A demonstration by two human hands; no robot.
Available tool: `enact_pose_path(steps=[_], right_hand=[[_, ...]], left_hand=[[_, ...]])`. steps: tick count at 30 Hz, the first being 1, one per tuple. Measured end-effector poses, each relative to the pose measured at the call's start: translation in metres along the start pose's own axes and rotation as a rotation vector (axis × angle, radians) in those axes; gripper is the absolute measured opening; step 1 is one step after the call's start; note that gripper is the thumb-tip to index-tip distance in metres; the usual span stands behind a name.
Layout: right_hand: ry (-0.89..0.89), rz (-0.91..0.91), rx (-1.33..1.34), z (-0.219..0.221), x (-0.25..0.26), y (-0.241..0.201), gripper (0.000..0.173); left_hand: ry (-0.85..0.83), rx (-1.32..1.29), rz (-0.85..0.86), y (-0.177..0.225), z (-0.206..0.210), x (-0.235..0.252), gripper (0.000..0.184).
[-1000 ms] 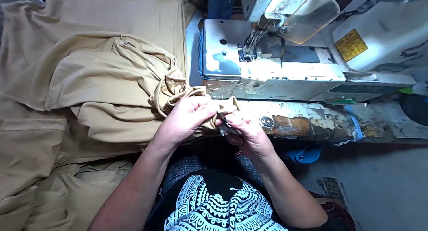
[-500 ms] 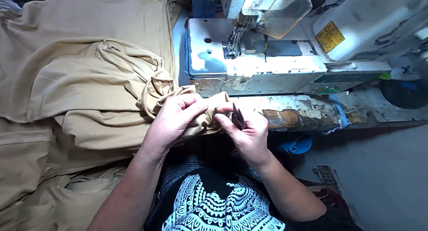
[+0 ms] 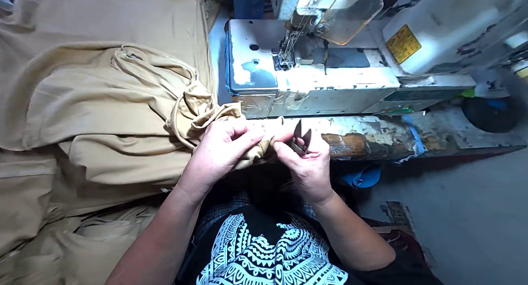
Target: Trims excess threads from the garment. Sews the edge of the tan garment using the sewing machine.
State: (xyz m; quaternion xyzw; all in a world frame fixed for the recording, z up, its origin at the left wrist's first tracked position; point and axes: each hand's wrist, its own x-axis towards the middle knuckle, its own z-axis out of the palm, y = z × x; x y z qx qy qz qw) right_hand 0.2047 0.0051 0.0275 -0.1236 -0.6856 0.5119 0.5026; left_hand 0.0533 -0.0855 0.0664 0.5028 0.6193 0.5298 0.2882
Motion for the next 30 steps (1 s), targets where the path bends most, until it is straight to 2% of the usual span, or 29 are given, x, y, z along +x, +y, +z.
enact_pose_path(steps=[3,6,8,12,14,16,19,22,26,30], right_hand=[[-0.03,0.163,0.406,-0.008,-0.007,-0.005,0.016],[-0.091,0.149,0.653,-0.024,-0.015,-0.019,0.012],[-0.096,0.061,0.563,-0.035,-0.015,-0.028,0.012],[-0.044,-0.026,-0.114,-0.031,-0.006,-0.022,0.006],[-0.026,-0.038,-0.339,-0.021,-0.007,-0.014,0.022],[-0.007,-0.044,-0.435,-0.011,-0.008,-0.009,0.025],[0.016,-0.052,-0.464,-0.006,-0.008,-0.003,0.009],[-0.009,0.032,-0.333,-0.011,-0.01,-0.004,0.005],[-0.075,0.225,-0.049,-0.023,-0.015,-0.01,0.009],[-0.047,0.232,0.074,-0.028,-0.017,-0.007,0.012]], left_hand=[[-0.031,-0.023,-0.02,0.002,-0.002,-0.001,0.024],[-0.021,-0.021,-0.022,-0.003,-0.005,0.002,0.022],[-0.014,-0.027,-0.021,-0.004,-0.006,0.002,0.023],[-0.019,-0.012,-0.015,0.002,-0.003,0.0,0.026],[-0.006,-0.005,-0.015,0.003,0.0,-0.001,0.023],[0.008,0.035,-0.008,0.003,0.005,-0.003,0.024],[0.009,0.097,0.008,0.005,0.009,-0.004,0.026],[-0.01,0.1,0.011,0.003,0.008,-0.005,0.023],[-0.027,0.099,0.016,-0.001,0.006,-0.004,0.023],[-0.028,0.095,0.003,0.0,0.005,-0.003,0.025]])
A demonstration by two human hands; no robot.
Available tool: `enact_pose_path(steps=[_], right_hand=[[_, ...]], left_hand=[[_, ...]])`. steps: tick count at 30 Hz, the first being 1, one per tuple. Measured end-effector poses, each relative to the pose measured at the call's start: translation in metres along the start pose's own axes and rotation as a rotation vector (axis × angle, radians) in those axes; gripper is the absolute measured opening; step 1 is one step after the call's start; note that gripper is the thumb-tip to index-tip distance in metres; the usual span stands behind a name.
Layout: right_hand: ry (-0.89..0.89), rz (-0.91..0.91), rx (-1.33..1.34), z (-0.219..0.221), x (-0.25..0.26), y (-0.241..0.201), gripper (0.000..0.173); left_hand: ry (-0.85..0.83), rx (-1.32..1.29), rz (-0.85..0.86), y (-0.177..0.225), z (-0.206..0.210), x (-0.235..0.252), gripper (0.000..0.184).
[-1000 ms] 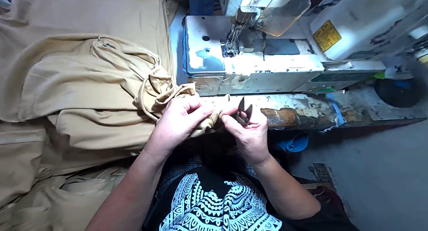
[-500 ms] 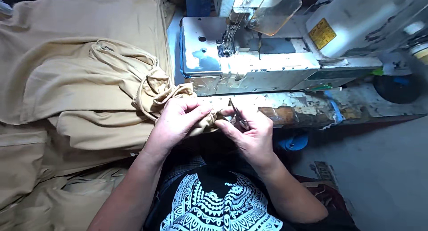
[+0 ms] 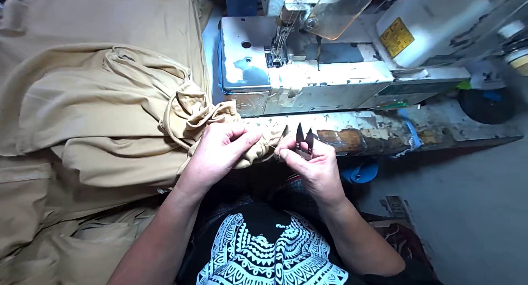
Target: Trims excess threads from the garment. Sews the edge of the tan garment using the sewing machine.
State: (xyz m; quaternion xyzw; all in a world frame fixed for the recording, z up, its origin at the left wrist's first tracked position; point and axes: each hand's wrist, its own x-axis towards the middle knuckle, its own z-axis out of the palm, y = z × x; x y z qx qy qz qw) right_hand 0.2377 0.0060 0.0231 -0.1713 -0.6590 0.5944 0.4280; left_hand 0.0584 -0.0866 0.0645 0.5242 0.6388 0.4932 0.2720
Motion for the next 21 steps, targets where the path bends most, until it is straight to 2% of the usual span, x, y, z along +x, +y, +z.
enact_pose_path(steps=[3,6,8,9,13,16,19,21], right_hand=[[-0.002,-0.042,0.016,-0.001,0.002,0.001,0.013],[0.056,-0.083,-0.189,-0.002,0.001,0.002,0.005],[0.057,-0.1,-0.297,-0.001,0.002,0.002,0.02],[0.05,-0.112,-0.325,0.0,0.002,0.001,0.021],[0.025,-0.131,-0.307,0.008,0.002,0.001,0.003],[-0.001,-0.138,-0.233,0.004,0.0,-0.003,0.006],[-0.023,-0.286,-0.224,0.0,0.0,0.001,0.005],[-0.111,-0.419,-0.251,0.0,0.004,0.006,0.006]], left_hand=[[-0.002,-0.001,-0.007,0.0,0.0,0.001,0.027],[0.003,0.013,0.017,-0.002,0.0,0.0,0.025],[0.007,0.011,0.02,-0.002,0.001,0.0,0.024],[0.004,0.012,0.015,-0.001,0.002,0.0,0.024],[-0.004,0.008,0.024,-0.001,0.003,0.0,0.023],[-0.012,-0.012,0.032,-0.001,0.001,-0.001,0.023],[-0.041,-0.036,0.028,0.0,0.0,0.0,0.023],[-0.069,-0.059,0.035,-0.001,0.0,0.001,0.024]])
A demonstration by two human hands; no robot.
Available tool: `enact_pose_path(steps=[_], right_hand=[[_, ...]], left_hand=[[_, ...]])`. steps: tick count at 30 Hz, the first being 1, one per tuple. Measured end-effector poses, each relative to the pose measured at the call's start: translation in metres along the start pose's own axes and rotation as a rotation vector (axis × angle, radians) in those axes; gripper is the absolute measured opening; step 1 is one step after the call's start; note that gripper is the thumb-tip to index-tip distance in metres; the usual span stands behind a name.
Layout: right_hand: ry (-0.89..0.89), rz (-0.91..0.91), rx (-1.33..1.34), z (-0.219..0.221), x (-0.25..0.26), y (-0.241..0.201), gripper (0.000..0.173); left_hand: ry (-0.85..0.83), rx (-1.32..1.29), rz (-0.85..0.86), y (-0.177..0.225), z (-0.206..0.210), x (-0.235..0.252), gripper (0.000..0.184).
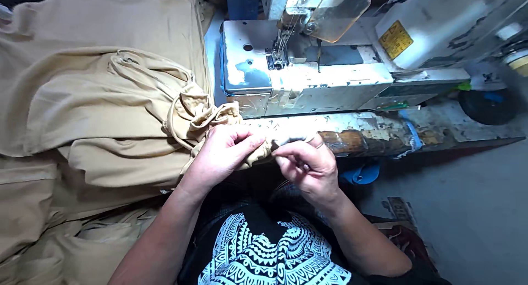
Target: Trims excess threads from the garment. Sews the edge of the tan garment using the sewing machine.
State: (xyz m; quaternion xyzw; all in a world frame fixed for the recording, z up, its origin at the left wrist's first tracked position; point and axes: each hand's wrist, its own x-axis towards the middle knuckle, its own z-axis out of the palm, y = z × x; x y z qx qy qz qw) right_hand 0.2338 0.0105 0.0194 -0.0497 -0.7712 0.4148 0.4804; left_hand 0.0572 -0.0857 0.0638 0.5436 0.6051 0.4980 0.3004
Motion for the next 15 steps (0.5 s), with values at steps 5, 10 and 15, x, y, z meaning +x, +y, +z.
enact_pose_path(steps=[5,10,15], right_hand=[[-0.271,-0.189,-0.187,-0.01,0.012,0.018,0.015],[-0.3,-0.066,-0.599,-0.053,-0.003,0.029,0.017],[-0.099,0.192,-0.843,-0.097,-0.018,0.031,0.012]], left_hand=[[-0.01,0.102,-0.008,-0.008,-0.004,0.002,0.025],[0.003,0.129,-0.046,-0.009,-0.008,0.001,0.029],[-0.014,-0.053,-0.093,-0.003,-0.021,-0.004,0.025]])
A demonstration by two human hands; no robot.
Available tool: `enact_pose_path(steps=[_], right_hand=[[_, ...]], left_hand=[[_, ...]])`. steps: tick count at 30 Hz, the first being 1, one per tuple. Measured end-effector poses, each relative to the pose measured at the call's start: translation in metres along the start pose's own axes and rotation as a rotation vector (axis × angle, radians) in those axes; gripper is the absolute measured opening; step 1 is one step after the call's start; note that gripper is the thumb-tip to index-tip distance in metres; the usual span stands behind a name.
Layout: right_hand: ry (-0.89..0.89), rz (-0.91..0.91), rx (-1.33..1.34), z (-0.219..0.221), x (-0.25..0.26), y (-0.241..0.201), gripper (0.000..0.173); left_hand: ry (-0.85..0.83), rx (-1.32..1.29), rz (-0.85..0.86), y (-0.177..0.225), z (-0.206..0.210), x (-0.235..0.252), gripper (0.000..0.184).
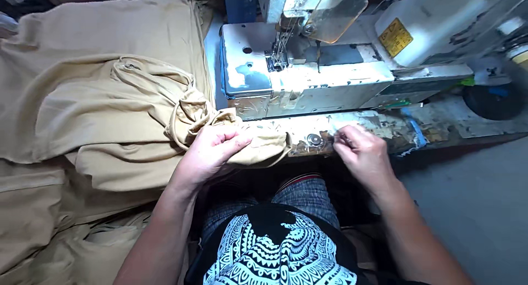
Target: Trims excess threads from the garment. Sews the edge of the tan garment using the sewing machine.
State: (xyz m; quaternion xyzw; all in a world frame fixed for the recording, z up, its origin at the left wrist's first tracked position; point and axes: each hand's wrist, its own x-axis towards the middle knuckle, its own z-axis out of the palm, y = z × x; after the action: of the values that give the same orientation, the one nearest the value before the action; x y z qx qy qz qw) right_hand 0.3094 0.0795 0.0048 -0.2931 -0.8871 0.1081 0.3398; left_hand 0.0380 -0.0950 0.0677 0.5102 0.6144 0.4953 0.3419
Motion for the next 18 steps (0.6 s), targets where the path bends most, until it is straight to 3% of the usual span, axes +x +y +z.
enact_pose_path(steps=[3,5,6,8,13,18], right_hand=[[0.058,0.045,0.341,0.005,0.009,-0.034,0.018],[-0.082,0.1,0.717,0.016,0.021,-0.06,0.035],[-0.147,0.15,0.857,0.022,0.026,-0.069,0.035],[-0.176,0.242,1.04,0.034,0.031,-0.08,0.012],[-0.116,0.304,1.09,0.034,0.031,-0.076,0.004],[0.054,0.194,0.859,0.027,0.019,-0.081,0.025]], left_hand=[[-0.033,-0.032,0.006,0.001,0.002,-0.001,0.025],[-0.047,-0.053,0.022,0.002,0.002,0.0,0.023],[-0.048,-0.065,0.025,0.002,0.002,0.0,0.022],[-0.038,-0.076,0.011,0.002,-0.001,-0.002,0.022],[-0.031,-0.11,0.037,-0.008,-0.003,-0.002,0.034],[0.003,-0.079,0.053,-0.006,0.003,0.0,0.009]])
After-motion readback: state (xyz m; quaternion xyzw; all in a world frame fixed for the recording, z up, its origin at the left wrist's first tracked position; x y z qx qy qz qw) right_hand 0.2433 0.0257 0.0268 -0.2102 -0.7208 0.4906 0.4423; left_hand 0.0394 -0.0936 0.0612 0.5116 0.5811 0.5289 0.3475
